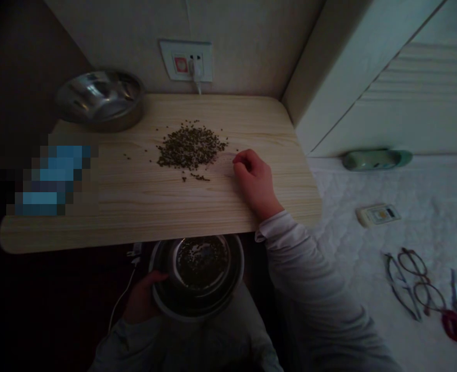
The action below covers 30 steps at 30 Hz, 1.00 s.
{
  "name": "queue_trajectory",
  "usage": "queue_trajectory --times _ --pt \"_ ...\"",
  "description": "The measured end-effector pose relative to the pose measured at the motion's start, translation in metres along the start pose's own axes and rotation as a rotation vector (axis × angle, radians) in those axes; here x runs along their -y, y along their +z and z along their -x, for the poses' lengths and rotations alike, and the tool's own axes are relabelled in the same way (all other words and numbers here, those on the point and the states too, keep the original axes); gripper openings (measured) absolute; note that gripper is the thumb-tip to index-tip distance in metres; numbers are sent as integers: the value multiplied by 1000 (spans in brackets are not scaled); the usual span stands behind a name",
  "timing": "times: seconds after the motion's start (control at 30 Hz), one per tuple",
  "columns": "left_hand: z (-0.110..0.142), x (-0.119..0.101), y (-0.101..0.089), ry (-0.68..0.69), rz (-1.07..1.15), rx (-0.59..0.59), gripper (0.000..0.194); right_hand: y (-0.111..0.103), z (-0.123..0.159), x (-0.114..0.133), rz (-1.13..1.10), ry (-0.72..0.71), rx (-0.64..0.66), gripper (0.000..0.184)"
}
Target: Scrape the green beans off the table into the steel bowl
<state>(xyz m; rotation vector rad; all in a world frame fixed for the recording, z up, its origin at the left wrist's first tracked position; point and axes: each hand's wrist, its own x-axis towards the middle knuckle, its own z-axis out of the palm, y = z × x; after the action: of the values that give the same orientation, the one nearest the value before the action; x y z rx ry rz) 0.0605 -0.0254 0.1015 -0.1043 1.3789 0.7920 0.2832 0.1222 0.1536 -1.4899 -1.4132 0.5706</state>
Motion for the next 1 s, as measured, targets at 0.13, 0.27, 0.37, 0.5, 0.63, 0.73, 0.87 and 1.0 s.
queue_trajectory --times 0.13,0.27,0.37,0.5,0.63,0.73,0.87,1.0 --pt "-5 4 -4 41 -2 43 14 1 1 2 64 -3 36 8" --pt "5 4 8 42 17 16 20 3 2 4 82 -28 97 7" --pt "9 3 11 79 -3 29 19 3 2 5 64 -47 144 7" --pt "2 4 2 -34 -44 36 15 2 2 3 55 -50 156 8" --pt "-3 5 -1 -28 6 43 12 2 2 3 58 -56 175 8" --pt "-1 4 1 -32 15 55 13 2 3 4 42 -70 214 9" --pt "-1 4 2 -12 9 55 12 3 3 4 36 -76 194 10" --pt "-3 5 0 -28 28 92 9 3 3 4 43 -90 213 11"
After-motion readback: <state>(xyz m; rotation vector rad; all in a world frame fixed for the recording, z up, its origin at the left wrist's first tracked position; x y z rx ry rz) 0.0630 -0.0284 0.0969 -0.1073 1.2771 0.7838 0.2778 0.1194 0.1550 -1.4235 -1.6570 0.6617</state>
